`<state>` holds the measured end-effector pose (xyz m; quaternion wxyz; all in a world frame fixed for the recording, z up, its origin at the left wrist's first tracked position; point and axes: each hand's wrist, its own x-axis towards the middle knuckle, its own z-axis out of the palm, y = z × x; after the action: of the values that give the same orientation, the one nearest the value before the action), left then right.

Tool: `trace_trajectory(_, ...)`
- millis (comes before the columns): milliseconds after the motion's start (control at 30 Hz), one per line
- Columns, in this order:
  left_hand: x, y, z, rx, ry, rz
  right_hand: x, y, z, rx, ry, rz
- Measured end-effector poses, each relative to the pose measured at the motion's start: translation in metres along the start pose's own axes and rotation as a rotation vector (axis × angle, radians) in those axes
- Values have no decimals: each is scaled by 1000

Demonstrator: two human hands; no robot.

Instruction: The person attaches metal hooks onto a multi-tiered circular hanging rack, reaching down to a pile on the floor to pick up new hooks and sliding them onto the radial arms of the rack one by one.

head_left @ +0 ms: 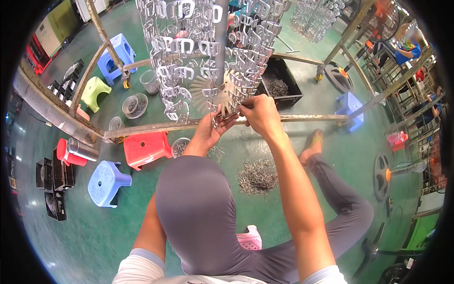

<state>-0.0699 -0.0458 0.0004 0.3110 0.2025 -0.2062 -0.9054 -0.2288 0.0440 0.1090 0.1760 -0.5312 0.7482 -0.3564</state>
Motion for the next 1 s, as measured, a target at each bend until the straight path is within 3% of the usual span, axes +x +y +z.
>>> trace_trajectory(233,4,-4,-9,50,2,36,8,14,9,-36,11,-130)
trace_trajectory(667,-5,-7,-4,-2,-49,67,-5,2,-1,46,-30,-34)
trace_trajectory(733,-8,-7,-13,-78,-152,22,-16,-5,-3,-87,74,-53)
trace_trajectory(800,-16,-7,-12,-57,-121,30,-31,-18,-8,-198,168,-64)
trace_trajectory(1000,-22,-12,-15,-54,-125,34,-68,-83,-21,162,399,-216)
